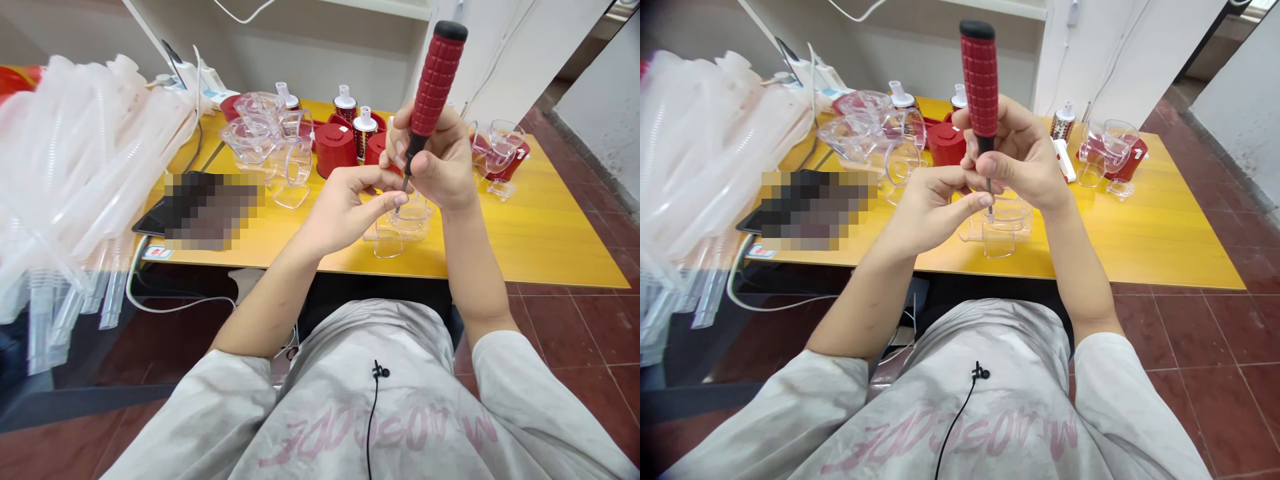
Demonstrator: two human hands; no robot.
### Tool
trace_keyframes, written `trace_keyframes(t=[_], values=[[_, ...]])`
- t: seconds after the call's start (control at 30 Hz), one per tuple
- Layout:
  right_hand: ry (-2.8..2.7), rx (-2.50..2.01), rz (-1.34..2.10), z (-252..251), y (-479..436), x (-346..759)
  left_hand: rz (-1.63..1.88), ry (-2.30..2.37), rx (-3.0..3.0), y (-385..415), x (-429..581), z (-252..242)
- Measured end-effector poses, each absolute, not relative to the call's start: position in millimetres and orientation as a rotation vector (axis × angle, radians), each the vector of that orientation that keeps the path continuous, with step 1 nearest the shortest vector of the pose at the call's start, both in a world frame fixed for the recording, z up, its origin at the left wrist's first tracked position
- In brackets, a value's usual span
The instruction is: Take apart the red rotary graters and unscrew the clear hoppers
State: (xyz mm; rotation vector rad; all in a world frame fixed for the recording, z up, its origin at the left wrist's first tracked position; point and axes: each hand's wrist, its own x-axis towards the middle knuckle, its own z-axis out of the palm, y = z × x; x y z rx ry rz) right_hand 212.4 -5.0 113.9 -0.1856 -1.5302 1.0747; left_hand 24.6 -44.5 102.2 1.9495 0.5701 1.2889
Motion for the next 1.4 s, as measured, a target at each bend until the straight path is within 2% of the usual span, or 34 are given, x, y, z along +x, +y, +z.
trace_keyframes(t=[0.23, 0.7, 0.9, 1.13, 1.4], values=[[-1.477, -0.177, 1.056, 106, 9, 209, 1.223, 0.485, 1.944, -44, 20, 106], [-1.555, -0.189, 1.048, 112, 3, 211, 1.325, 0.581, 1.906, -46, 29, 98], [-1.606, -0.018, 1.132, 112, -8, 212, 1.373, 0.616, 1.869, -46, 32, 96], [-1.528, -0.042, 1.093, 108, 13, 214, 1.238, 0.491, 1.893, -49, 23, 106], [-1.543, 0.002, 1.062, 119, 1, 211, 1.289, 0.603, 1.947, -51, 26, 106]])
